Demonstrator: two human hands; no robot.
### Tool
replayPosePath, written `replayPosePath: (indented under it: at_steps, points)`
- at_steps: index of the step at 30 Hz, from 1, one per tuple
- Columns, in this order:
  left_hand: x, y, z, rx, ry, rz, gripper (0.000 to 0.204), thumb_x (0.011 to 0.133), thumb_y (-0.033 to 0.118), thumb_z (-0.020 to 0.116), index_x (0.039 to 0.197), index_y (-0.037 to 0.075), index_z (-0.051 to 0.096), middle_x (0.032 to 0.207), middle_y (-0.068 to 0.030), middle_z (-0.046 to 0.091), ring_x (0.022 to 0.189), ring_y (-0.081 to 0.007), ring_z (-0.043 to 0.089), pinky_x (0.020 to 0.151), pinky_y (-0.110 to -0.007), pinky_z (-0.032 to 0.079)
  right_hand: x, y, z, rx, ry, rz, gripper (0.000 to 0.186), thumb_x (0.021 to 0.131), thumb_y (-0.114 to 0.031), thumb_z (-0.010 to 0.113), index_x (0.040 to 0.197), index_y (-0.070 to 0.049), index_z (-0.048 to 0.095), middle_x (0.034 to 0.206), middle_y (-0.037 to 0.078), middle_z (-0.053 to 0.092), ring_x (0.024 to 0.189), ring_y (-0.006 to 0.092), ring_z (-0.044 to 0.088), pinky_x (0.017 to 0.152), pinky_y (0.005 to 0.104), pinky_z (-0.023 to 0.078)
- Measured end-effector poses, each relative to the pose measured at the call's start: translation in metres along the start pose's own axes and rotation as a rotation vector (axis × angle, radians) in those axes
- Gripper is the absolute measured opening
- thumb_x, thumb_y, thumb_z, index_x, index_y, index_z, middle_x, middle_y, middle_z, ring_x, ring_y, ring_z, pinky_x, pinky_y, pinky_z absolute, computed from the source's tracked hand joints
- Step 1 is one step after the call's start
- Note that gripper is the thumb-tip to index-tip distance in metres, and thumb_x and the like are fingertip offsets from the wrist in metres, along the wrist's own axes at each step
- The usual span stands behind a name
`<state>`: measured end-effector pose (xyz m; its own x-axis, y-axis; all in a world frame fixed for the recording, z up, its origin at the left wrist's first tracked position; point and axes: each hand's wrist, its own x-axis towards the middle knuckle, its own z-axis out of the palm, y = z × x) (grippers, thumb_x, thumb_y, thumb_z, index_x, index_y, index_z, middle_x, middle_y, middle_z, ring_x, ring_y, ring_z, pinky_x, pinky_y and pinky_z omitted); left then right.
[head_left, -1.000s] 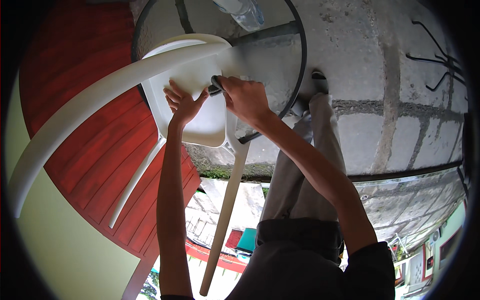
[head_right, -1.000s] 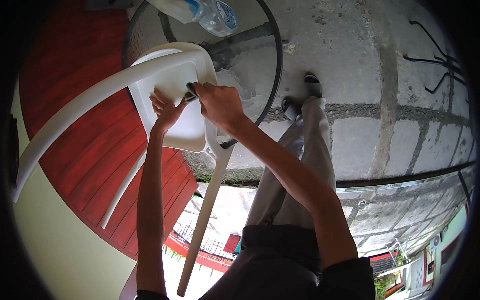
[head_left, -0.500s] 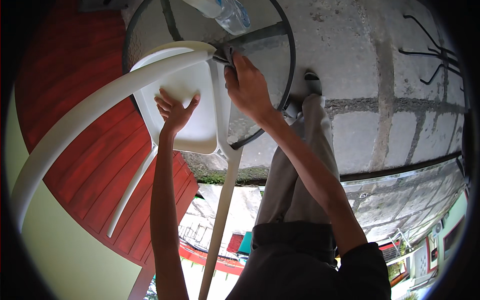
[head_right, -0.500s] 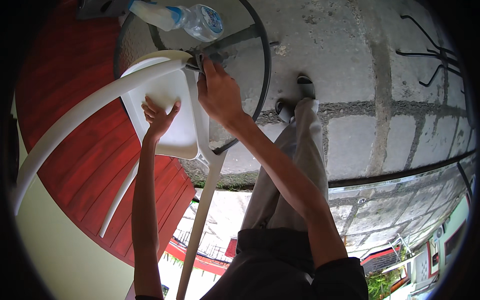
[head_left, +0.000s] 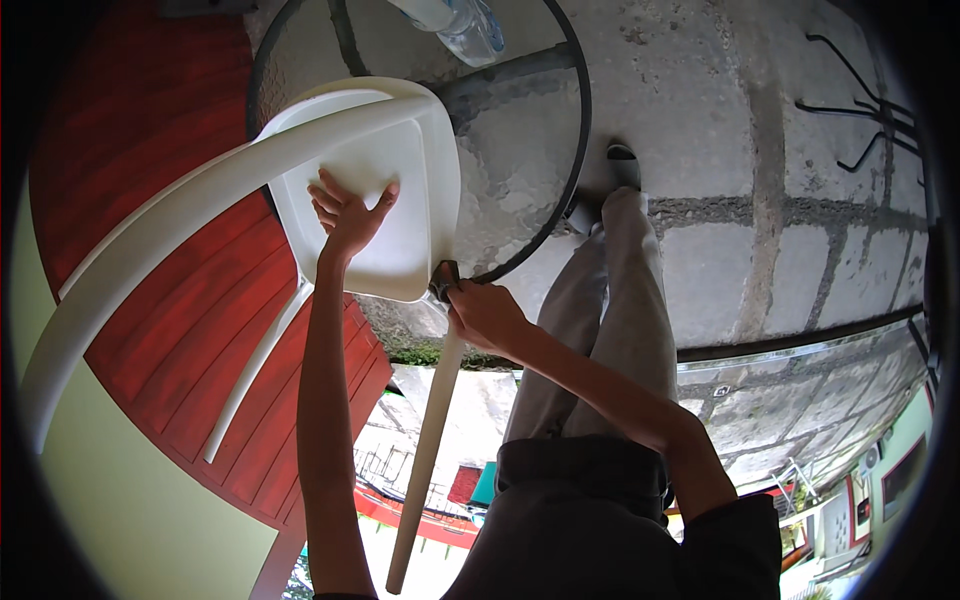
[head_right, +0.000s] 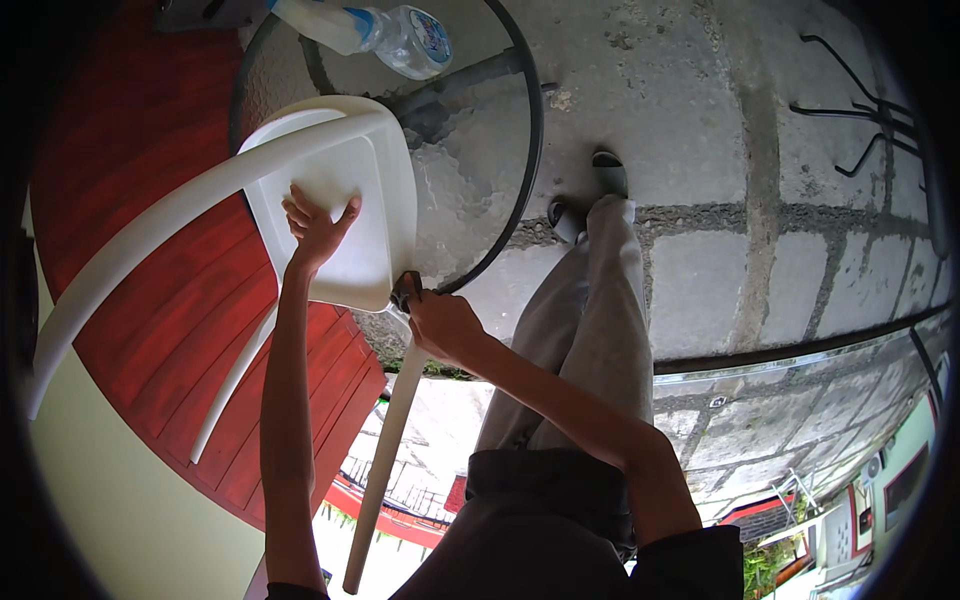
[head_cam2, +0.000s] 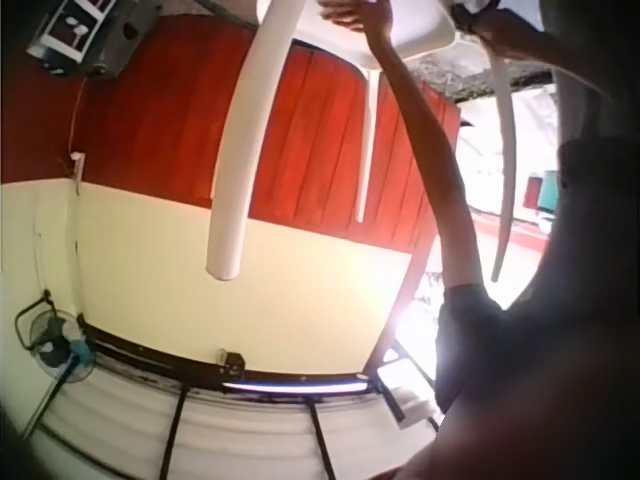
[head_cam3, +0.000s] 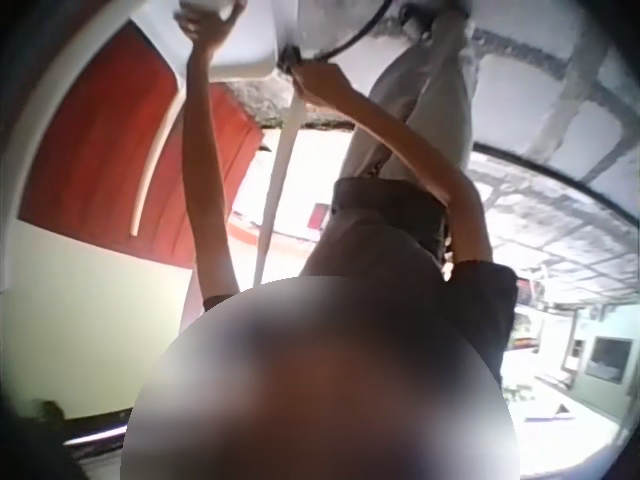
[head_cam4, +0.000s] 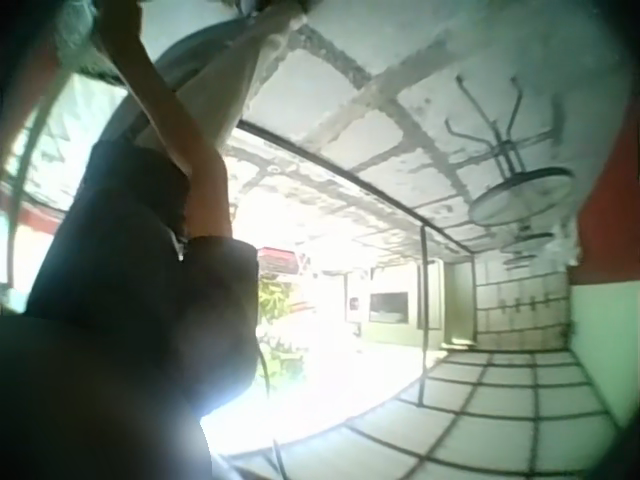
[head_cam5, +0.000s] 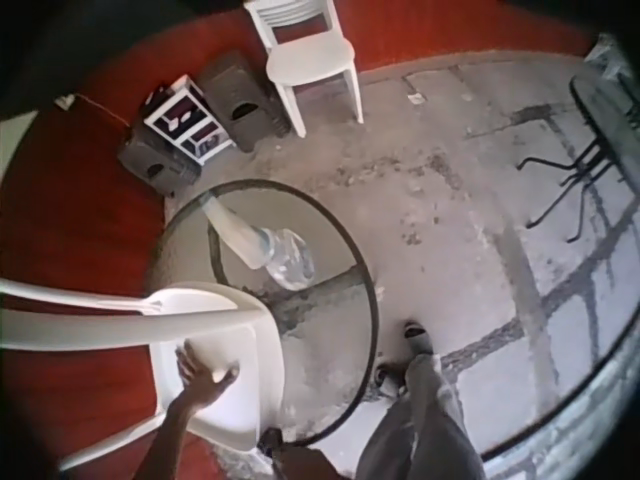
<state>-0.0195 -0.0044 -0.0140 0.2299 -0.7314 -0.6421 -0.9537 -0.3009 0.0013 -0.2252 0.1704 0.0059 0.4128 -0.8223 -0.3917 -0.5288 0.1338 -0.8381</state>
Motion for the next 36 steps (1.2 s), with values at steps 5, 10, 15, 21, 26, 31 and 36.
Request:
replayPosePath:
  at_steps: [5,10,15,21,26,31,36]
  points:
    - [-0.001,-0.001,0.0,-0.016,0.027,0.034,0.152,0.063,0.092,0.06,0.15,0.003,-0.028,0.154,-0.035,-0.026,0.146,-0.0509,-0.018,0.117,-0.064,0.003,0.001,0.024,-0.038,0.412,-0.257,0.123,0.024,0.088,-0.017,0.049,0.105,-0.005,0.061,0.066,0.014,0.064,0.069,0.03,0.066,0.065,0.0453,0.049]
    - [-0.003,0.0,-0.001,-0.026,0.033,0.039,0.152,0.063,0.092,0.06,0.15,0.002,-0.027,0.155,-0.0353,-0.025,0.147,-0.0503,-0.018,0.117,-0.064,0.003,0.039,0.022,-0.093,0.481,0.331,0.142,0.022,0.088,-0.016,0.053,0.101,0.001,0.054,0.067,0.018,0.062,0.066,0.0426,0.063,0.064,0.0532,0.046]
    - [-0.003,0.001,0.001,-0.025,0.037,0.023,0.151,0.064,0.092,0.06,0.151,0.003,-0.026,0.155,-0.0357,-0.024,0.147,-0.0504,-0.017,0.116,-0.064,0.003,0.091,0.015,-0.096,0.301,0.644,-0.031,0.016,0.09,-0.013,0.056,0.095,0.002,0.052,0.071,0.022,0.063,0.067,0.0462,0.061,0.063,0.0552,0.047]
    - [-0.002,-0.003,0.005,-0.021,0.086,0.059,0.151,0.063,0.092,0.059,0.152,0.004,-0.025,0.155,-0.0356,-0.023,0.147,-0.0511,-0.016,0.116,-0.064,0.004,0.04,0.008,-0.015,0.31,0.419,0.061,0.012,0.087,-0.008,0.061,0.092,0.001,0.053,0.081,0.023,0.061,0.073,0.0439,0.063,0.065,0.0525,0.049]
    - [-0.001,-0.004,0.005,-0.007,0.075,0.057,0.15,0.064,0.093,0.057,0.152,0.004,-0.025,0.155,-0.0356,-0.022,0.147,-0.0516,-0.015,0.116,-0.065,0.004,-0.021,0.001,0.029,0.254,0.172,0.06,0.014,0.085,-0.009,0.063,0.094,0.0,0.056,0.08,0.021,0.06,0.074,0.0412,0.063,0.065,0.0496,0.051]
    - [0.0,-0.003,0.005,-0.009,0.07,0.055,0.149,0.064,0.093,0.057,0.152,0.004,-0.025,0.156,-0.0355,-0.022,0.147,-0.0518,-0.015,0.116,-0.064,0.004,-0.037,0.026,0.007,0.178,-0.102,0.036,0.011,0.084,-0.012,0.061,0.089,-0.003,0.063,0.081,0.019,0.061,0.074,0.0397,0.064,0.07,0.0511,0.051]
    - [-0.003,-0.001,0.003,-0.026,0.065,0.046,0.149,0.065,0.092,0.058,0.152,0.004,-0.024,0.156,-0.0355,-0.021,0.147,-0.0519,-0.013,0.117,-0.063,0.005,-0.021,0.03,-0.038,0.425,0.032,0.134,0.017,0.088,-0.019,0.063,0.094,-0.004,0.066,0.09,0.016,0.062,0.085,0.035,0.064,0.07,0.0485,0.046]
